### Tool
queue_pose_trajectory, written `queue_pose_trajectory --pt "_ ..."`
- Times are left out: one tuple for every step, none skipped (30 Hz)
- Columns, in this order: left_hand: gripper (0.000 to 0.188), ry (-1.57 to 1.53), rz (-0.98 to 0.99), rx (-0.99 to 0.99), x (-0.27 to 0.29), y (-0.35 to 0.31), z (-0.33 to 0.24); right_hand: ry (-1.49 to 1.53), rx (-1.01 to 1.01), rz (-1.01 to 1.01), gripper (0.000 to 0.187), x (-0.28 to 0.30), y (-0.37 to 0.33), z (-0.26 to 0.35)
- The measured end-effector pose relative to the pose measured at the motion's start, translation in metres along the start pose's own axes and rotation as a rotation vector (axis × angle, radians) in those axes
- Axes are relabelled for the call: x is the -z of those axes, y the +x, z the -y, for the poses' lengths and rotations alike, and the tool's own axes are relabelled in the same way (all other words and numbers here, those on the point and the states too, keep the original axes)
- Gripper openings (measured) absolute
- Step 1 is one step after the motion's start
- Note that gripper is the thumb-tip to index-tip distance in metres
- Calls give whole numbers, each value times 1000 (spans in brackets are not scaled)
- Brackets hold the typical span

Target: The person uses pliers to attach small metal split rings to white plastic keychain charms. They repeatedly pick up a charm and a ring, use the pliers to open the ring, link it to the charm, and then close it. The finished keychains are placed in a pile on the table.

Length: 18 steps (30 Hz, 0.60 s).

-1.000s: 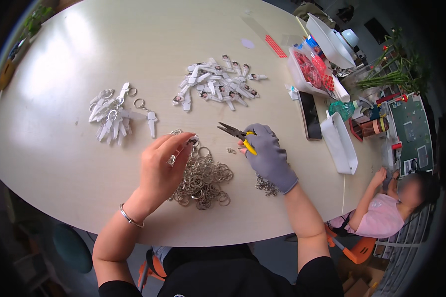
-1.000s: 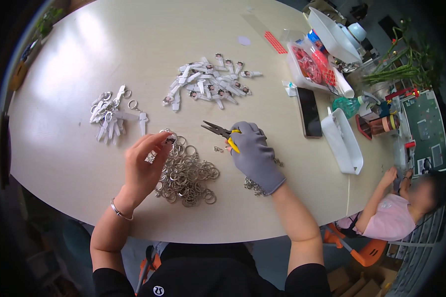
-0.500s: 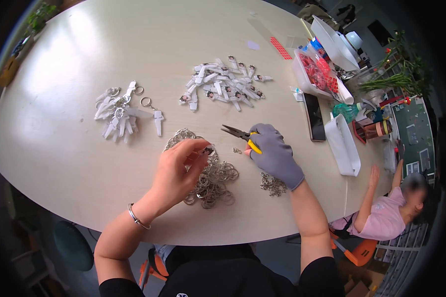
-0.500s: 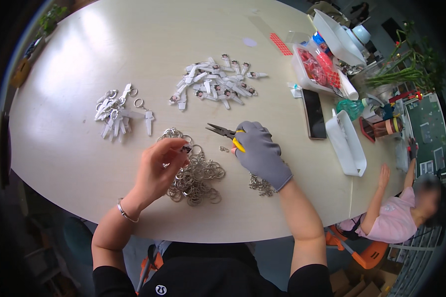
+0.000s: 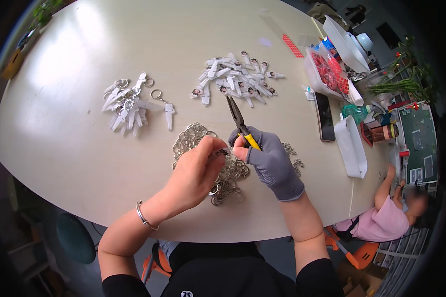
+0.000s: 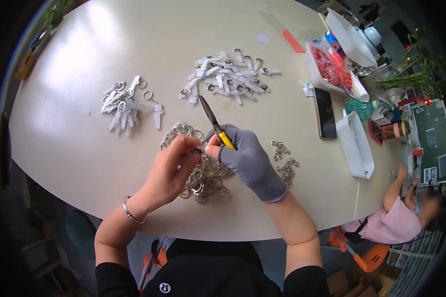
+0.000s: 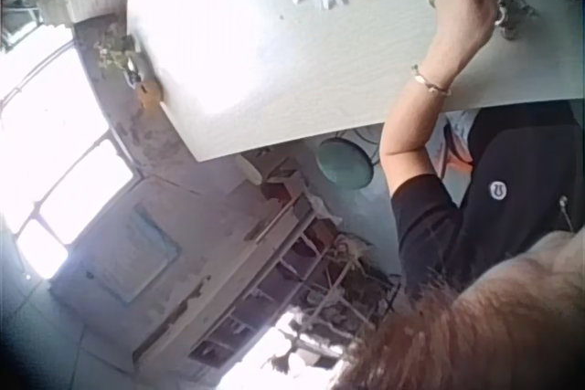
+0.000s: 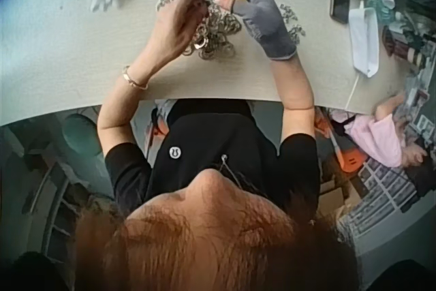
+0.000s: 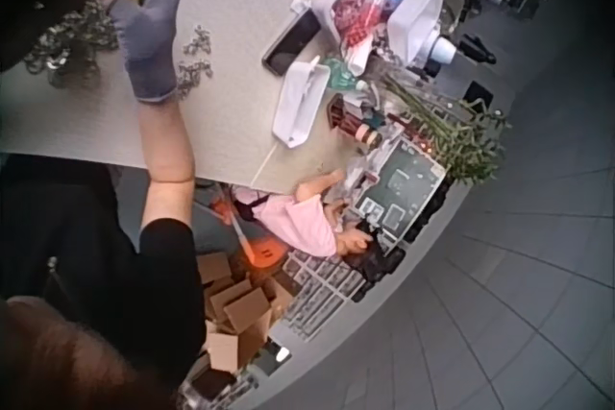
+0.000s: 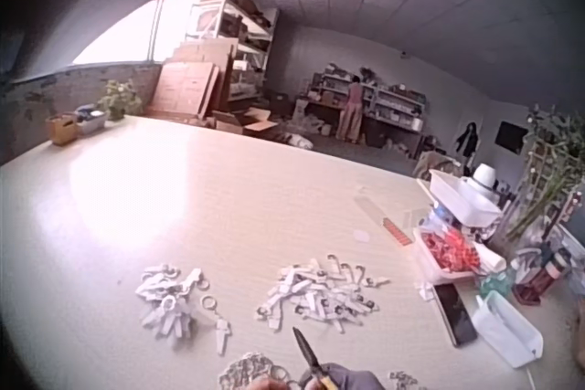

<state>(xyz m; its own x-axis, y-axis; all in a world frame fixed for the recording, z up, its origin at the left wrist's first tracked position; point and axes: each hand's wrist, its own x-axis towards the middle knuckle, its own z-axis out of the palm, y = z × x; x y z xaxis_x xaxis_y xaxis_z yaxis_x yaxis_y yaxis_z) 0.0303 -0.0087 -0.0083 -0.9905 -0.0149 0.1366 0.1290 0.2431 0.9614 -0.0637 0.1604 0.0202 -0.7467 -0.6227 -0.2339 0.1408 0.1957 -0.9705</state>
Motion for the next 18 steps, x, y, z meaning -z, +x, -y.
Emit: queue_pose_trajectory --pt "19 17 -1 5 0 0 -1 12 -2 1 11 0 0 -2" --pt "20 34 -2 10 1 0 -4 18 -9 2 12 -1 0 -2" --pt "21 51 -3 15 1 0 -5 24 -17 3 12 -1 0 -2" --pt "22 71 -11 3 1 0 -5 29 -22 4 13 -2 0 -1" --pt "23 91 -19 -9 0 0 -4 34 -45 12 13 -3 0 0" --pt "24 110 -27 -21 0 0 -3 40 -69 19 13 -3 0 1" --pt "25 129 -46 -43 -1 0 -1 45 -92 25 14 -3 0 2" --pt "25 148 -65 -66 -2 0 1 78 -101 36 13 -3 0 1" --pt "26 168 -84 -88 -3 0 3 111 -110 47 13 -3 1 -1" --pt "26 165 -103 -121 -4 1 5 144 -119 56 13 -2 1 -3" --pt "26 162 -123 -154 -5 2 6 153 -117 66 13 -2 2 -5" --pt "26 159 -142 -187 -5 3 7 161 -114 76 13 -1 3 -7" --pt "26 159 -142 -190 -5 2 7 171 -112 89 12 -1 3 -7" --pt "25 159 -142 -194 -5 2 7 134 -95 89 12 -1 3 -7" --pt "25 159 -142 -198 -4 2 7 97 -79 88 12 -1 3 -5" --pt "25 155 -140 -189 -4 2 6 60 -63 89 12 -1 3 -4" --pt "25 151 -138 -181 -4 2 6 35 -37 72 12 -2 2 -4" --pt "25 148 -136 -173 -4 2 5 9 -12 55 12 -3 1 -4"
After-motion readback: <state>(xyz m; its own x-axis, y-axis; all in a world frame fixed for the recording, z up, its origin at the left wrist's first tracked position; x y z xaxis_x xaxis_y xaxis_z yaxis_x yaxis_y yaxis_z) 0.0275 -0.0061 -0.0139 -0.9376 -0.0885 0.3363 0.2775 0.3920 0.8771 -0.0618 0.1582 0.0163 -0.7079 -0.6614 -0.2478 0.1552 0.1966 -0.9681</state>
